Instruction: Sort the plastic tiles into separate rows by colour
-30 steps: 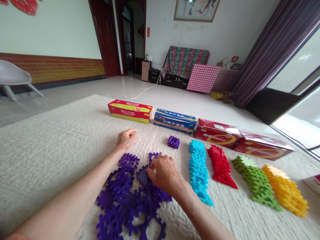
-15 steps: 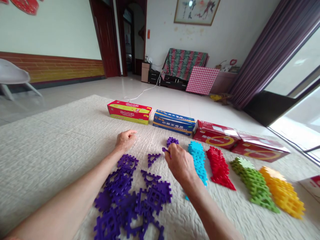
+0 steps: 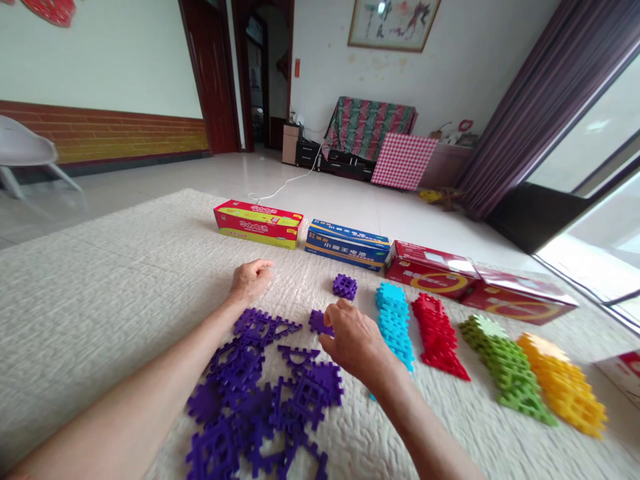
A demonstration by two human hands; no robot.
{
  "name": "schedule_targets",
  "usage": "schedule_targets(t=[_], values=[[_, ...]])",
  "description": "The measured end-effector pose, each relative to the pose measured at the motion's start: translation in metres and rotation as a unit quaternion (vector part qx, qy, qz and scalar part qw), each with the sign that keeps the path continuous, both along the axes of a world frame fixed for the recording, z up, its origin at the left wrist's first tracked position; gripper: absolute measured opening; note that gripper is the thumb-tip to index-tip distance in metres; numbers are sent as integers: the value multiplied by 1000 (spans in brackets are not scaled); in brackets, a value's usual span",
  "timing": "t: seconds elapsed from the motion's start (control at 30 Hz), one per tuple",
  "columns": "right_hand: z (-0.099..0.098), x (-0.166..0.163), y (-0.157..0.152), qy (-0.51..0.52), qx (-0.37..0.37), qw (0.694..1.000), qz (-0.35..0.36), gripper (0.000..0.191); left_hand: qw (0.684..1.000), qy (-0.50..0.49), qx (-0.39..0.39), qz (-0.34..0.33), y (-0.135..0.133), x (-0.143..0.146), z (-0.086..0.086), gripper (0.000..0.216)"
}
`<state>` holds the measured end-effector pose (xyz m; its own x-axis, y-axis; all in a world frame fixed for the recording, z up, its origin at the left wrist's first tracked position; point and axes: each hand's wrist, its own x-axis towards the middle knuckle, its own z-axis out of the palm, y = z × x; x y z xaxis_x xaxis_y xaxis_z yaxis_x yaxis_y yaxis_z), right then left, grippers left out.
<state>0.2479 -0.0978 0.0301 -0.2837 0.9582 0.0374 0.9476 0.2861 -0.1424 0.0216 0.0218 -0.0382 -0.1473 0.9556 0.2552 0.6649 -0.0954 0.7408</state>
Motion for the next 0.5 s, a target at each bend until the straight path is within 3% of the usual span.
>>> schedule_targets(t=[0.3, 0.5], values=[[-14, 10, 6, 44, -31, 995, 86, 22, 1000, -4, -1, 1, 1, 0, -1, 35], [-4, 19, 16, 55, 10, 997, 58, 23, 1000, -2, -4, 3, 1, 0, -2, 36]])
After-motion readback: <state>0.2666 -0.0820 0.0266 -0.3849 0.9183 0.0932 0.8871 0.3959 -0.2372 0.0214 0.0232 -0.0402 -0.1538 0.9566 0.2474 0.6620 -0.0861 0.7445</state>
